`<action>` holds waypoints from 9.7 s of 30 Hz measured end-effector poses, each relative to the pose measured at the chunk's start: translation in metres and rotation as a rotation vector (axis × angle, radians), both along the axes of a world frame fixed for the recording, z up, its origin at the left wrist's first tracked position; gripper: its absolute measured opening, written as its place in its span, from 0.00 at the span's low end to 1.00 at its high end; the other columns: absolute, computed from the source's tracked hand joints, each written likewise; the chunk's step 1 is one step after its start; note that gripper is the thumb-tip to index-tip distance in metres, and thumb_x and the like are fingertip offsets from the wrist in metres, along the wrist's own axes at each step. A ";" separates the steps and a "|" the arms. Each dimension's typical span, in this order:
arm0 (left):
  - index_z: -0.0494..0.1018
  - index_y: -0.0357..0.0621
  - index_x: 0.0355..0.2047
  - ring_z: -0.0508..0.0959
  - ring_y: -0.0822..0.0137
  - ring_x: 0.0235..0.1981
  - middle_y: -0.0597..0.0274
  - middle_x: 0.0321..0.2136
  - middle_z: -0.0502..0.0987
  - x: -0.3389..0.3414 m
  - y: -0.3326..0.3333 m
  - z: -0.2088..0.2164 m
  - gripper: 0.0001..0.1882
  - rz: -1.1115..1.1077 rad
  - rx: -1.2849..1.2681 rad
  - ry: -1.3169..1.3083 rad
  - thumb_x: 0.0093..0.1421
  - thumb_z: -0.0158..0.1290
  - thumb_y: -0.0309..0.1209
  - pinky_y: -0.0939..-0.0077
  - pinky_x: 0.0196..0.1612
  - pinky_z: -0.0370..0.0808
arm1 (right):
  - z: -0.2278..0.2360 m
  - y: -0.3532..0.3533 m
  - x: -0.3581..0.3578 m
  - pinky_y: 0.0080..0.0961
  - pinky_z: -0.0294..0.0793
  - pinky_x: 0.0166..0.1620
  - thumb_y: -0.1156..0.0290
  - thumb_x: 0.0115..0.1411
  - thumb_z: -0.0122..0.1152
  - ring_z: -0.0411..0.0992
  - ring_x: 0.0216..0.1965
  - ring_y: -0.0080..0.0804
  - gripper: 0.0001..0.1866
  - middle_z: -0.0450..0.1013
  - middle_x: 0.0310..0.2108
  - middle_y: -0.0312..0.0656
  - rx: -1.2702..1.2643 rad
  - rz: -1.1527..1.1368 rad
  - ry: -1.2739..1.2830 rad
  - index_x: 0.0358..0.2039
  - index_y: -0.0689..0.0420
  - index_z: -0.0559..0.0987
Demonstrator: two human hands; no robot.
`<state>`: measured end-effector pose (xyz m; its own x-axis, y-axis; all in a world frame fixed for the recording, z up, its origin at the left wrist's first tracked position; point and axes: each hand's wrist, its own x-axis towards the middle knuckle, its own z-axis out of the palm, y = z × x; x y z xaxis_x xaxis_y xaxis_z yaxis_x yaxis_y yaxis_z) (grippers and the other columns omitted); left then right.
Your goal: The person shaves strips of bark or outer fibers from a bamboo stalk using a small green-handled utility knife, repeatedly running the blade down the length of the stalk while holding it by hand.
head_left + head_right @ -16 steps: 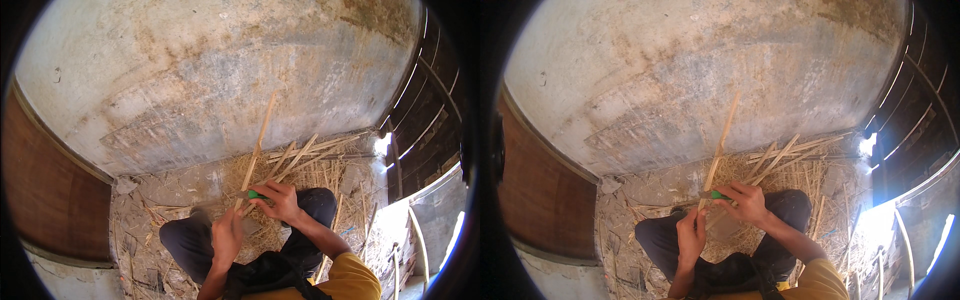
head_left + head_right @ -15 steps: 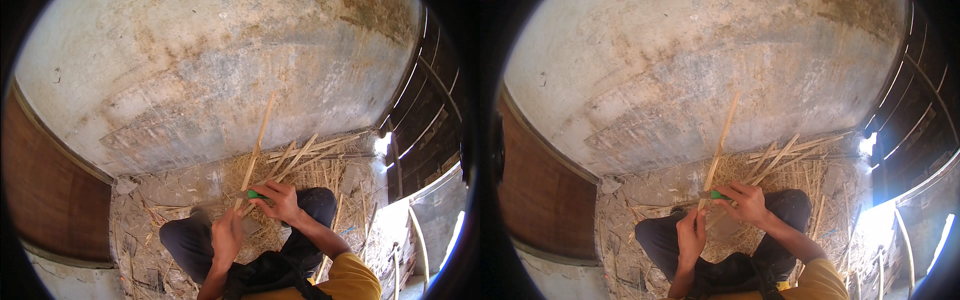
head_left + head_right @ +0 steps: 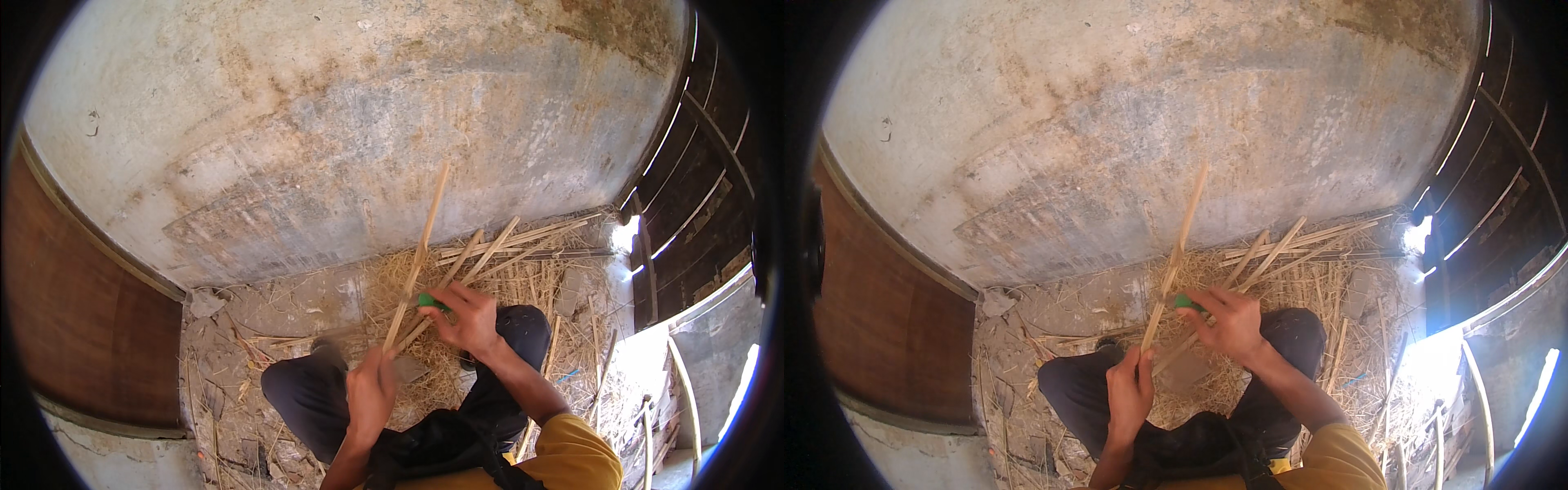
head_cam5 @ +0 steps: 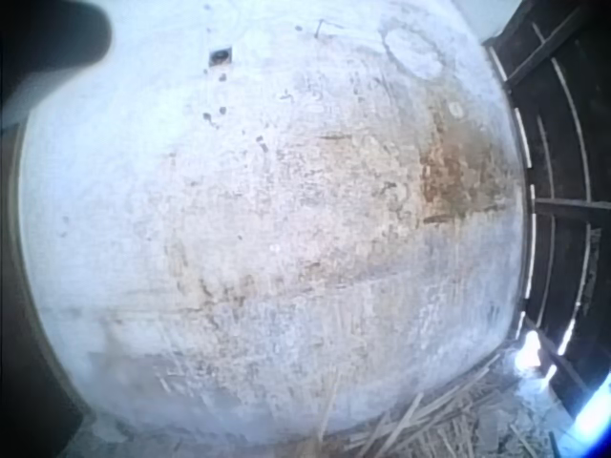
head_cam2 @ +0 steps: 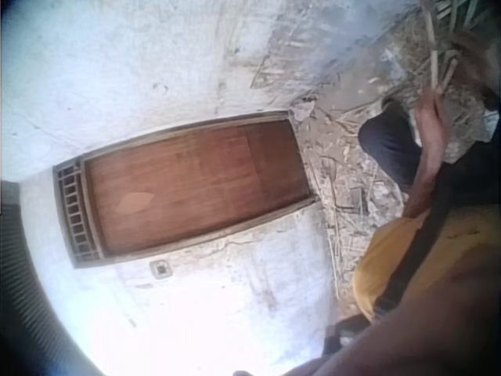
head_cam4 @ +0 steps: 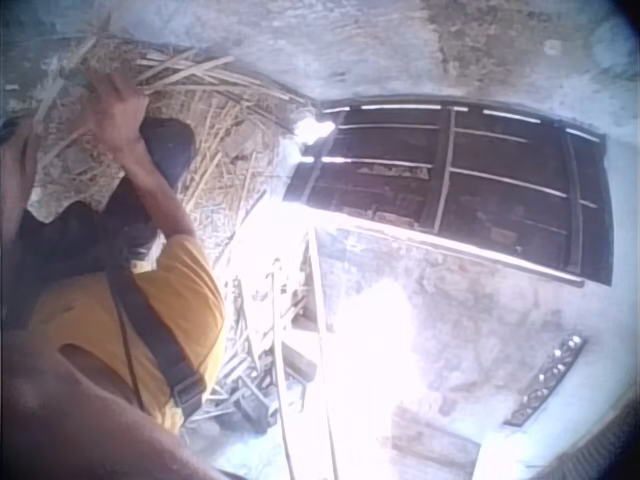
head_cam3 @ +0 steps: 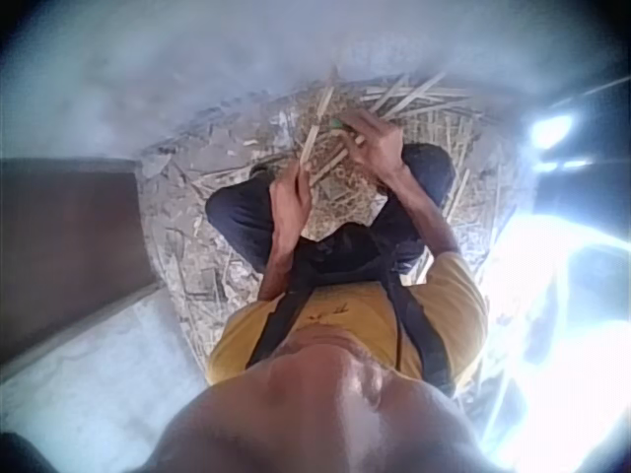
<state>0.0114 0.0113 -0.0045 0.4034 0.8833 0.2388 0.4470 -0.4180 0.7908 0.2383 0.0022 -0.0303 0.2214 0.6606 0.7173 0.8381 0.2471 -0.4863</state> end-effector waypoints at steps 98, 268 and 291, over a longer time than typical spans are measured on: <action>0.85 0.37 0.51 0.69 0.84 0.23 0.70 0.21 0.77 -0.006 -0.001 0.003 0.12 0.029 -0.188 -0.146 0.72 0.58 0.28 0.82 0.25 0.63 | 0.000 -0.005 -0.003 0.33 0.78 0.29 0.60 0.57 0.79 0.81 0.26 0.39 0.16 0.82 0.30 0.39 -0.059 0.119 -0.025 0.41 0.54 0.87; 0.60 0.44 0.37 0.89 0.59 0.37 0.55 0.34 0.78 -0.019 0.013 -0.015 0.21 0.017 -0.372 -0.417 0.63 0.64 0.13 0.72 0.38 0.86 | -0.024 0.010 0.025 0.43 0.68 0.71 0.64 0.79 0.55 0.67 0.71 0.43 0.25 0.75 0.66 0.48 -0.665 0.825 0.880 0.71 0.59 0.69; 0.74 0.35 0.41 0.71 0.79 0.17 0.63 0.19 0.76 -0.003 0.006 0.004 0.16 -0.054 -0.291 -0.299 0.81 0.45 0.35 0.80 0.21 0.67 | 0.002 0.002 0.013 0.40 0.77 0.36 0.56 0.64 0.72 0.77 0.33 0.44 0.20 0.74 0.33 0.41 -0.154 0.403 -0.001 0.53 0.49 0.84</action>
